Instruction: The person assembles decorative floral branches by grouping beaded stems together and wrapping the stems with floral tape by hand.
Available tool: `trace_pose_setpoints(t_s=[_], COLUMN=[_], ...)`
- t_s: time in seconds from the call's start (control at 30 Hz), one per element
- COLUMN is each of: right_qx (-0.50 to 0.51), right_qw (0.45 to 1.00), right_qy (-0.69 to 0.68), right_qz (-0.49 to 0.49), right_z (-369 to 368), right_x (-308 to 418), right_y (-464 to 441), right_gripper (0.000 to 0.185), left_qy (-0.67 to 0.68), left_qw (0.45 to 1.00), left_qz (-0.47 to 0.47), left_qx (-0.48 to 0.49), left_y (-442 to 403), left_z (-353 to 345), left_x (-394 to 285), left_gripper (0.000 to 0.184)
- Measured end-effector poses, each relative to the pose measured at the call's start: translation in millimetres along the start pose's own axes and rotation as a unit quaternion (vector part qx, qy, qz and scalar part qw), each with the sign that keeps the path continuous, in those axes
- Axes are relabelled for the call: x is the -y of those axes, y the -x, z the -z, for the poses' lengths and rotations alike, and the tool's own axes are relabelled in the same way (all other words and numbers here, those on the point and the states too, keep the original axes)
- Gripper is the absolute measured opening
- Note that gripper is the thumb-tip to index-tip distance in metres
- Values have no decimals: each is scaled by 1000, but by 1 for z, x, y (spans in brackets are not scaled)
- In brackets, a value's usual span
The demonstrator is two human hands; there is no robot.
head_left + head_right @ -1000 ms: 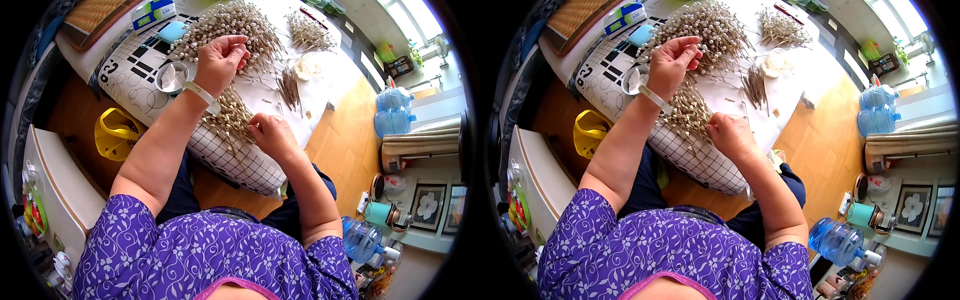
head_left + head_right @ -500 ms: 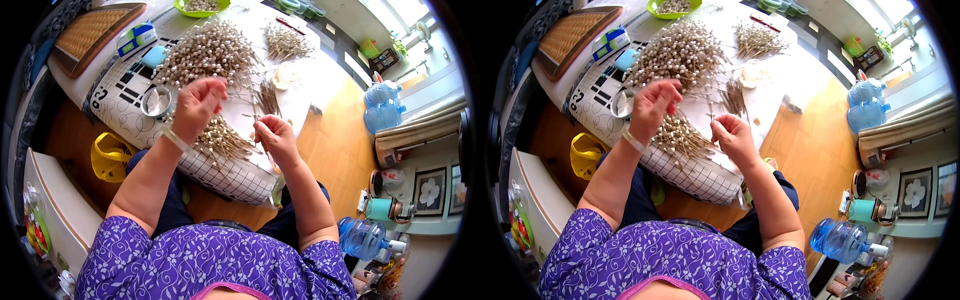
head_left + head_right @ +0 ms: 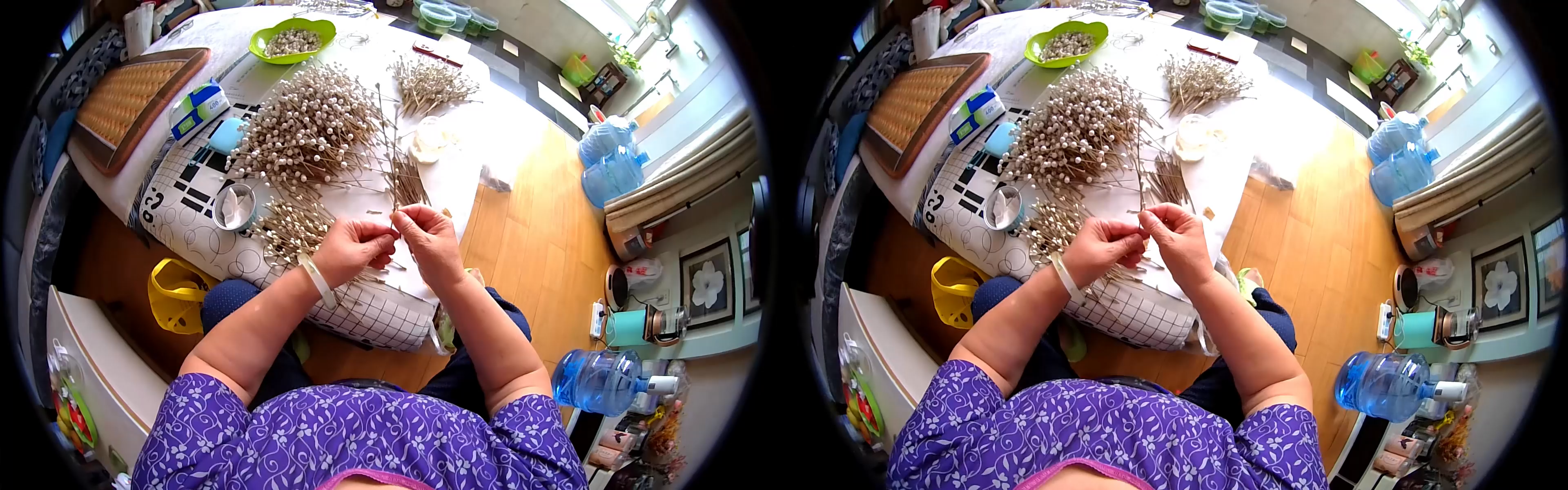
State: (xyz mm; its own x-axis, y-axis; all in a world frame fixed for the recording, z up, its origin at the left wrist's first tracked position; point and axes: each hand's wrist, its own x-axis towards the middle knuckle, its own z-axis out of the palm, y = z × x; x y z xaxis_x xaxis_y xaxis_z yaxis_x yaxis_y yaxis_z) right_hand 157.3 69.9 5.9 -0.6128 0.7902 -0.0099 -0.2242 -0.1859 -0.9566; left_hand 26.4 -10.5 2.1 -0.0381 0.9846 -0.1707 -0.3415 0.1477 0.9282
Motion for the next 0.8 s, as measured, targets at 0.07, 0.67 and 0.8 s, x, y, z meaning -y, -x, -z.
trace_pose_setpoints(t_s=[0.07,0.67,0.8], right_qx=[4,52,61], right_qw=[1000,999,997], right_qy=[6,5,-13], right_qz=[-12,-13,-38], right_z=[1,8,5], right_x=[3,-6,4], right_y=[0,-13,-10], right_gripper=[11,10,10], left_qy=[-6,-20,35], left_qw=[1000,996,998], left_qz=[3,-32,-7], left_qx=[-15,-84,-56], left_y=[1,-7,-5], left_z=[1,5,5], left_x=[0,-11,-14], left_gripper=[16,16,17])
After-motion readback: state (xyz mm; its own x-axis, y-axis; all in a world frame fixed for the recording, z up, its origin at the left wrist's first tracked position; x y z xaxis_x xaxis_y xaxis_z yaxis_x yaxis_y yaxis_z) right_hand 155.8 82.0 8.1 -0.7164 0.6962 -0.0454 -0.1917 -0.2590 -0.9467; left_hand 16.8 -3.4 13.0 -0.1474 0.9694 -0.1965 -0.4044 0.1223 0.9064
